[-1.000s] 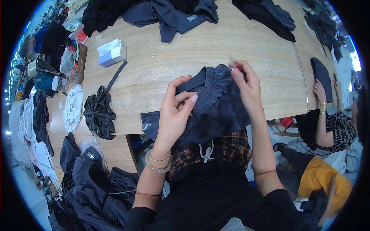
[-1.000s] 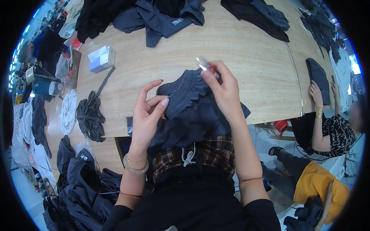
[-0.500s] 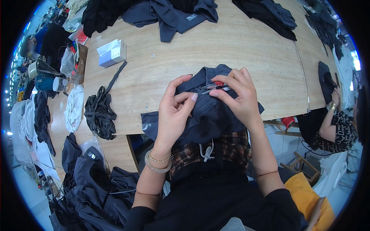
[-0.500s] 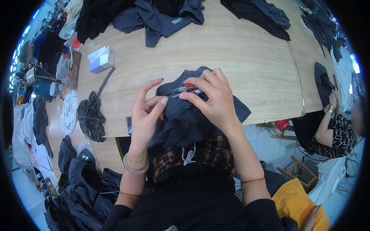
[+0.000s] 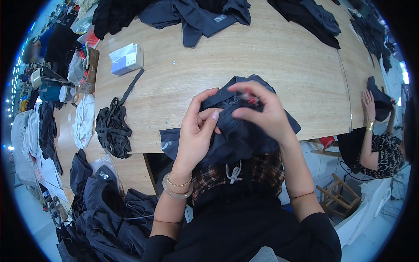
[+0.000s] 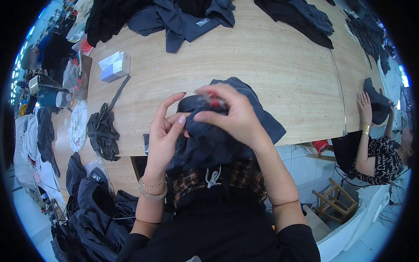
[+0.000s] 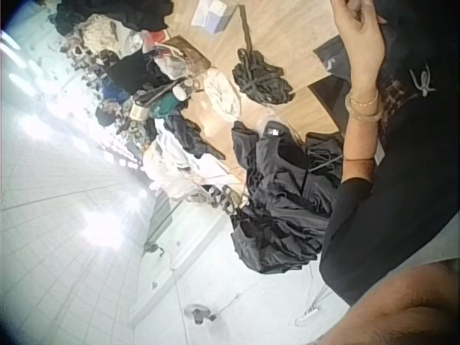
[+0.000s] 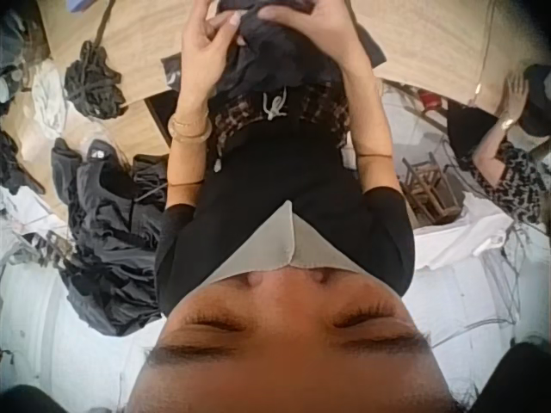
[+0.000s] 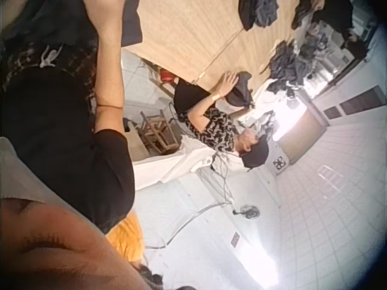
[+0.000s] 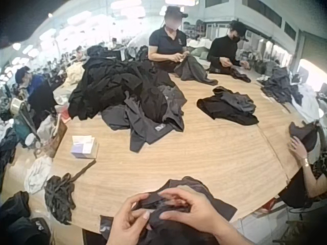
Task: The person uses small scissors to trim loose threads and excess fabric from the waistband and seams of a pair of dark shorts. The person repeatedly snips small pieces of thread and fabric while holding the garment on a wooden table.
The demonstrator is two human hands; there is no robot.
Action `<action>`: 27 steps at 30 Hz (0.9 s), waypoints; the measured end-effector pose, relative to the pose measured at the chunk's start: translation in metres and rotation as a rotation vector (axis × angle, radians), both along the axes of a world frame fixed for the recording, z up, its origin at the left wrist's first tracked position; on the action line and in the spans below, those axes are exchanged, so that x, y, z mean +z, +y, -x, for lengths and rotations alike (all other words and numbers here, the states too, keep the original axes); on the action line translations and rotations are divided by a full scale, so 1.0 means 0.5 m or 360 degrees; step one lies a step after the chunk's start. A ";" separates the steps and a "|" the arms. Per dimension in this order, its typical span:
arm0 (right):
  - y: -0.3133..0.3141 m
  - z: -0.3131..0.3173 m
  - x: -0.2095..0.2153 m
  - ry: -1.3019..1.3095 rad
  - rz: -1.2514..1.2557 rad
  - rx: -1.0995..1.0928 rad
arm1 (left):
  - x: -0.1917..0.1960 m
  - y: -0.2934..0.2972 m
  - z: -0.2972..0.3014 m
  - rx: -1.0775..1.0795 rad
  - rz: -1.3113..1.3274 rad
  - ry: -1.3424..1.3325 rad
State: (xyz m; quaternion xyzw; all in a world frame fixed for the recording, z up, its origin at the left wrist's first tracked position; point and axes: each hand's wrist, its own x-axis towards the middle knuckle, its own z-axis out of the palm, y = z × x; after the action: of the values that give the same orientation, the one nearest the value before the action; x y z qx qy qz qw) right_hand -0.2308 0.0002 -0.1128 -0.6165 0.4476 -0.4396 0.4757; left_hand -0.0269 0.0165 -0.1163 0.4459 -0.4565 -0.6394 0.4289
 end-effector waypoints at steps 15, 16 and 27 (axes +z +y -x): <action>-0.080 0.013 -0.083 -0.0003 -0.0021 -0.0628 | 0.006 -0.017 0.005 -0.0188 -0.0091 -0.0063; -0.074 0.019 -0.066 -0.0017 0.0021 -0.0419 | 0.003 -0.016 0.003 -0.0191 -0.0087 -0.0071; -0.031 -0.004 -0.010 0.0495 0.0415 0.0034 | -0.009 -0.016 0.000 -0.0136 -0.0041 -0.0150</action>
State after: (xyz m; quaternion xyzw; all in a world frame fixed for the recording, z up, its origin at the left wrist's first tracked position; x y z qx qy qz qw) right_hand -0.2289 -0.0151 -0.1176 -0.7380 0.4485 -0.3883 0.3216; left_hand -0.0269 0.0084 -0.1206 0.4611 -0.4866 -0.6413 0.3733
